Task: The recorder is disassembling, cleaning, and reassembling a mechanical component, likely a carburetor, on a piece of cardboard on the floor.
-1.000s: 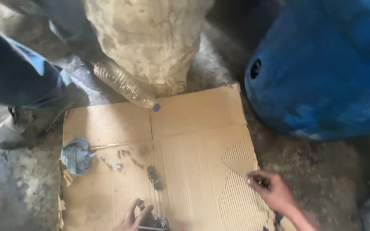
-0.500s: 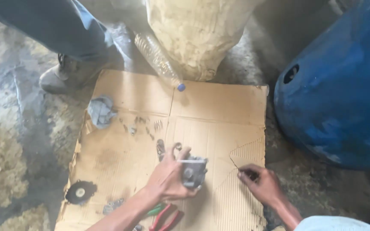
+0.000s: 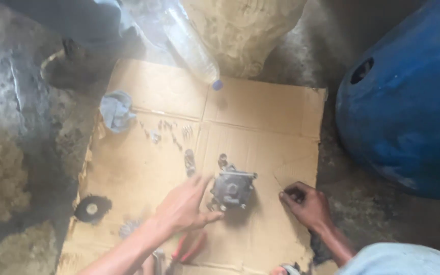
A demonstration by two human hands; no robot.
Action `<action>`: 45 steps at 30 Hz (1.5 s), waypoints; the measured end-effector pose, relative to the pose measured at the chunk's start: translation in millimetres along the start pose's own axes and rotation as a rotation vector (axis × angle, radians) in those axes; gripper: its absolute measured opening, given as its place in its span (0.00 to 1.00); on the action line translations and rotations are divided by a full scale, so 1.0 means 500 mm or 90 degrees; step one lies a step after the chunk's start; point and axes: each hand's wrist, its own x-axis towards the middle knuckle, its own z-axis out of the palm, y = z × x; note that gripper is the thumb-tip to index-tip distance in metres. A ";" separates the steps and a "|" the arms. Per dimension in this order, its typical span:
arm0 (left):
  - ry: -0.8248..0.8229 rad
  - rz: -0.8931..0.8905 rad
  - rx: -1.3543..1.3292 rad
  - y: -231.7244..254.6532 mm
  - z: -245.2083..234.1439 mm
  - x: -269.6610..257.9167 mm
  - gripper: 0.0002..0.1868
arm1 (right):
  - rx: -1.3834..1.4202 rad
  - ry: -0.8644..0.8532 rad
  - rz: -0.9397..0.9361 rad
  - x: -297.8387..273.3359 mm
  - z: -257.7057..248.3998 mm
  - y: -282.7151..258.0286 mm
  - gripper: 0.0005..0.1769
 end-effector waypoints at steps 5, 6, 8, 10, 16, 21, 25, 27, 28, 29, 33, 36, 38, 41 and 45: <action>-0.109 0.002 -0.017 -0.086 -0.033 -0.024 0.31 | 0.097 -0.035 -0.063 -0.028 -0.014 -0.104 0.20; -0.113 0.011 -0.012 -0.100 -0.048 -0.020 0.31 | 0.100 -0.027 -0.057 -0.030 -0.011 -0.125 0.20; -0.157 0.058 0.050 -0.127 -0.082 -0.017 0.26 | 0.158 -0.108 -0.172 -0.038 -0.001 -0.169 0.29; -0.170 0.088 0.081 -0.152 -0.112 -0.008 0.26 | 0.125 -0.074 -0.178 -0.040 0.011 -0.188 0.30; -0.191 0.142 0.128 -0.162 -0.144 0.000 0.29 | 0.076 -0.012 -0.122 -0.077 0.057 -0.199 0.32; -0.106 0.227 0.082 -0.158 -0.051 0.012 0.42 | 0.175 0.014 -0.108 -0.121 0.126 -0.225 0.35; -0.058 0.145 -0.039 -0.131 0.009 -0.021 0.49 | 0.063 0.102 0.004 -0.261 0.175 -0.295 0.46; -0.034 0.103 -0.076 -0.133 0.021 -0.015 0.48 | -0.054 0.112 0.031 -0.310 0.168 -0.344 0.52; -0.013 0.107 -0.096 -0.137 0.023 -0.014 0.46 | -0.036 0.123 0.024 -0.334 0.163 -0.368 0.46; 0.008 0.111 -0.116 -0.141 0.026 -0.013 0.44 | -0.018 0.134 0.017 -0.357 0.159 -0.392 0.40; -0.028 0.100 -0.096 -0.168 -0.011 -0.021 0.36 | 0.007 0.030 0.097 -0.303 0.139 -0.311 0.30; -0.117 0.142 -0.003 -0.196 -0.079 -0.024 0.29 | -0.063 0.068 -0.005 -0.272 0.049 -0.223 0.19; -0.243 0.189 0.169 -0.206 -0.148 -0.029 0.25 | -0.295 -0.096 -0.028 -0.250 -0.093 -0.233 0.23; -0.292 0.138 0.298 -0.193 -0.222 -0.035 0.26 | -0.571 -0.177 -0.085 -0.191 -0.227 -0.271 0.22; -0.328 0.061 0.340 -0.137 -0.222 -0.016 0.33 | -0.611 -0.195 -0.276 -0.104 -0.229 -0.361 0.25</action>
